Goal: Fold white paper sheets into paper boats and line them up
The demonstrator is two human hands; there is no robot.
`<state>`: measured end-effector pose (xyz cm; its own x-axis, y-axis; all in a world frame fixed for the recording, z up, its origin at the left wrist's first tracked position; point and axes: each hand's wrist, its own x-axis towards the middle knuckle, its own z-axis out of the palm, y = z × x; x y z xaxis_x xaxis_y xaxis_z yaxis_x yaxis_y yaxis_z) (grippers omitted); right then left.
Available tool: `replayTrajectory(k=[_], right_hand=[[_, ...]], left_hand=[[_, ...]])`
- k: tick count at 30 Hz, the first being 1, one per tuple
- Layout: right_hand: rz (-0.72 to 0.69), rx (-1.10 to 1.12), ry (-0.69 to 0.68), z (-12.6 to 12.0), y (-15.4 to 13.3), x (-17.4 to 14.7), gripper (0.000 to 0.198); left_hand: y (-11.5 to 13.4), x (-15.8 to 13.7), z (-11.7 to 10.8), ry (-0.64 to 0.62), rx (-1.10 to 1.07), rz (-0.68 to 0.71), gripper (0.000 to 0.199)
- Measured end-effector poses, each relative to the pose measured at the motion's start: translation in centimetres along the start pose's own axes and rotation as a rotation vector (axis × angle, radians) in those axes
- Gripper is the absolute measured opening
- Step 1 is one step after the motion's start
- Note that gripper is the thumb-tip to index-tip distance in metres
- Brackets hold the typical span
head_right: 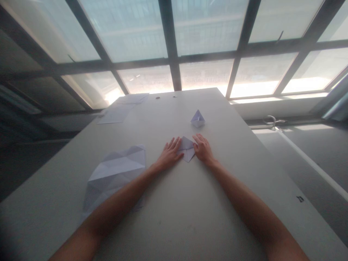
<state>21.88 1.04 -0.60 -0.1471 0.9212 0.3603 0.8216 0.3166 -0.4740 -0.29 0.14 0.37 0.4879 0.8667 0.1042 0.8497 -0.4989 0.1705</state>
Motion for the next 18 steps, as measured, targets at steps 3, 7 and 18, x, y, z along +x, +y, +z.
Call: replayTrajectory(k=[3, 7, 18], right_hand=[[-0.164, 0.035, -0.038, 0.0, -0.1, 0.0, 0.045], [-0.203, -0.035, -0.187, 0.0, -0.4, -0.3, 0.043], [-0.307, 0.046, -0.437, -1.8, 0.2, 0.1, 0.079]], left_hand=[[0.1, 0.0, -0.3, -0.023, 0.011, 0.076, 0.066], [0.2, 0.0, -0.5, -0.073, -0.004, 0.072, 0.071], [0.1, 0.0, -0.9, -0.052, -0.099, 0.067, 0.083]])
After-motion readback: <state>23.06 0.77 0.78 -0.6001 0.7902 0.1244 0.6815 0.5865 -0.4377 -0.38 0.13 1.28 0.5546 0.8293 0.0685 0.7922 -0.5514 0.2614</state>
